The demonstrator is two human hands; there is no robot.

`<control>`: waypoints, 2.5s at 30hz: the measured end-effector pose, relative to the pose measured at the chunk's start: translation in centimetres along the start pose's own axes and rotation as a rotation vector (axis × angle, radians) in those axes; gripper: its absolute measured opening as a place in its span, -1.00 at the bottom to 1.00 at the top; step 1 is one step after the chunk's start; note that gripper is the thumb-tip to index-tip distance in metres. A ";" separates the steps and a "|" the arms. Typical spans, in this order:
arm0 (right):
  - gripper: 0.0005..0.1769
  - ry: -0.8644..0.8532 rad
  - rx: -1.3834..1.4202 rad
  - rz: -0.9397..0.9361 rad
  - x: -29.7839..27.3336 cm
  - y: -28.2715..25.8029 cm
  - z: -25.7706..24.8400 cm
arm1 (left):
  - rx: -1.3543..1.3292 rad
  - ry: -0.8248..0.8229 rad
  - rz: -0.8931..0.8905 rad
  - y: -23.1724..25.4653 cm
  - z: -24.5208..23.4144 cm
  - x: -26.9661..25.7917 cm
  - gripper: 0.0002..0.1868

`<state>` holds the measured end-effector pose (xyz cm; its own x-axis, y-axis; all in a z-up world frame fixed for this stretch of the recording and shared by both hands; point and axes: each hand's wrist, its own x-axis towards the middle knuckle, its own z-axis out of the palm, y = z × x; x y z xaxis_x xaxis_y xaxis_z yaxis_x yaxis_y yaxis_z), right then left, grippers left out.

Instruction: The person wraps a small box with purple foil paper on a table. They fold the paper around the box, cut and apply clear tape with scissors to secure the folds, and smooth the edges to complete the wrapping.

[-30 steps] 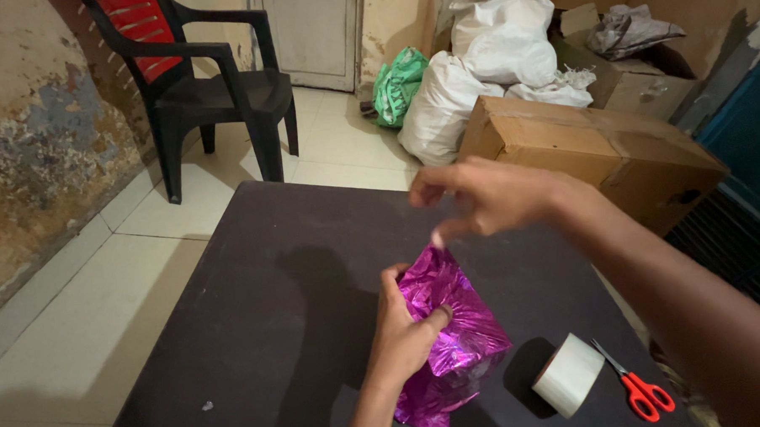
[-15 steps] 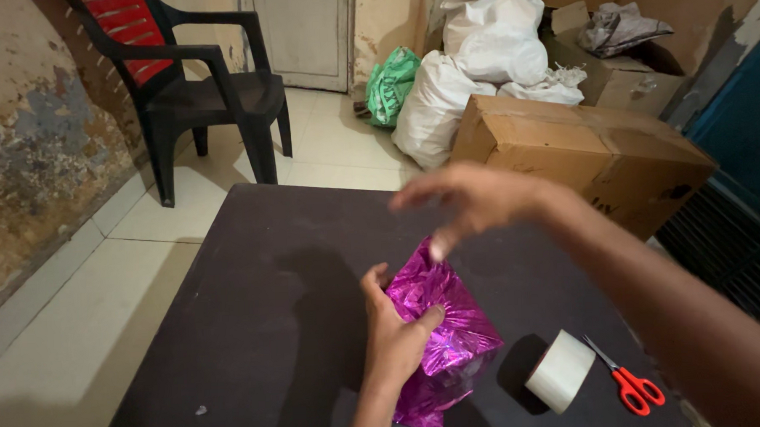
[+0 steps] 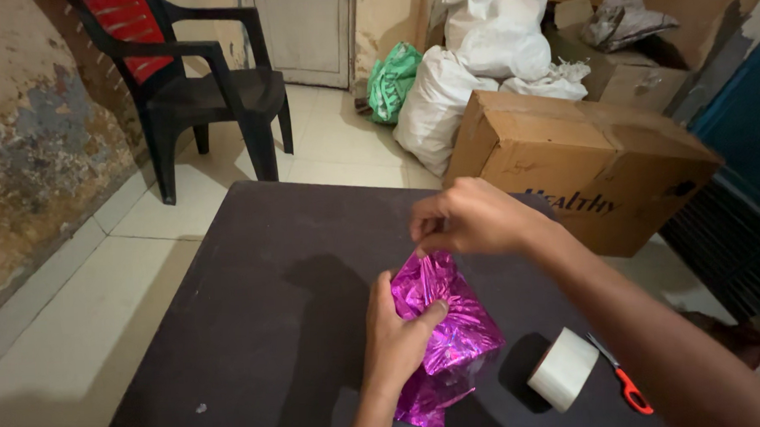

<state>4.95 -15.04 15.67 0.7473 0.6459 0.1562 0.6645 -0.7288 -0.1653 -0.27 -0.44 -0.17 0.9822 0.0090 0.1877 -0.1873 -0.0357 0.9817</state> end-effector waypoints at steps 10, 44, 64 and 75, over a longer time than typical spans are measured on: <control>-0.60 0.636 0.184 0.206 -6.5 -1.2 4.7 | -0.071 -0.030 -0.023 -0.2 0.1 0.1 -0.40; -0.56 1.619 0.875 1.248 -25.2 -0.9 19.2 | -0.321 -0.161 -0.182 0.8 0.5 0.0 -0.23; -0.73 1.575 1.934 0.854 -25.9 -2.2 17.1 | 0.181 0.233 0.423 4.6 -0.6 -2.1 -0.30; -0.64 1.360 1.328 0.813 -23.7 -5.0 15.5 | 0.262 -0.232 0.666 10.3 2.9 -7.7 -0.59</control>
<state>-16.03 -23.20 -2.28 0.7421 -0.6676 0.0601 0.3223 0.2768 -0.9053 -9.75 -3.75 8.35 0.6463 -0.3073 0.6985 -0.7613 -0.1967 0.6178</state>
